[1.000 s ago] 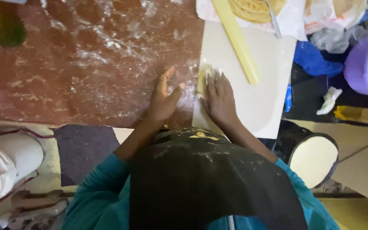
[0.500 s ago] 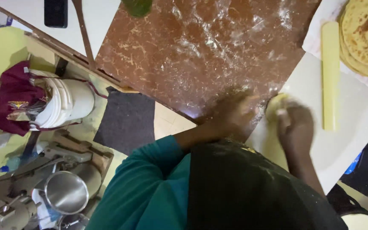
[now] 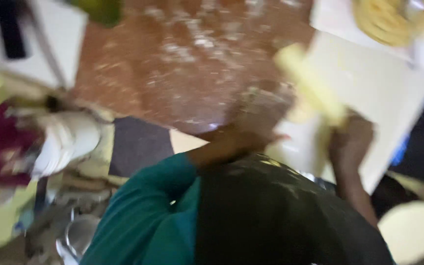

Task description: The person cooks a flatbread on a hot griddle, then removes it and places it on a stack. They roll out a new dough ball on a floured surface using a rolling pin, flip it, and transfer it to the griddle. The person spreads oil on the cooking dough with a spoon.

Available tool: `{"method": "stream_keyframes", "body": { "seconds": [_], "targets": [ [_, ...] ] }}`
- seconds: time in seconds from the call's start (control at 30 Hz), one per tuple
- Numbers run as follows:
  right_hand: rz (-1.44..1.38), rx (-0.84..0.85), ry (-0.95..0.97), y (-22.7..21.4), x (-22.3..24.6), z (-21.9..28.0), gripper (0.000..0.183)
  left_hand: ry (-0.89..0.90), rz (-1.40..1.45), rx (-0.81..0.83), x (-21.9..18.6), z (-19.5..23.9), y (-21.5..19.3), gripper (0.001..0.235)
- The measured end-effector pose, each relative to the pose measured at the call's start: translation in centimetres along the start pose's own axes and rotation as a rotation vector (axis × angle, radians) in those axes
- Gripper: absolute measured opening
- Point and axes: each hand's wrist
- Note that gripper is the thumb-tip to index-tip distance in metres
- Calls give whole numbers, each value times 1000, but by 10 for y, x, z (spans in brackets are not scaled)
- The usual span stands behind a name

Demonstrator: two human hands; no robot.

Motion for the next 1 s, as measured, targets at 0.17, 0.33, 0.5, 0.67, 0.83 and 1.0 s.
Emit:
{"method": "stream_keyframes", "body": {
  "seconds": [0.17, 0.33, 0.5, 0.67, 0.83, 1.0],
  "targets": [
    [-266, 76, -194, -40, 31, 31, 48, -253, -541, -142, 13, -21, -44, 104],
    [-135, 156, -27, -8, -6, -30, 64, -473, -501, 72, -14, -122, -119, 87],
    [-206, 332, 261, -21, 16, -19, 86, -353, -493, -204, 32, -92, -52, 92],
    [-127, 97, -14, -29, 45, 15, 83, -267, -577, -206, 24, -39, -46, 96],
    [-130, 119, 110, 48, -40, -88, 66, -121, -931, -513, 38, -149, -89, 54],
    [-147, 14, 193, 21, -24, -88, 82, -307, -574, -433, 64, -177, -88, 75]
  ]
}}
Point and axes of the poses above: each hand's wrist, its own z-axis away from the middle knuckle, its own y-axis out of the palm, x = y × z, and after that the axes turned 1 degree about -x, right-handed
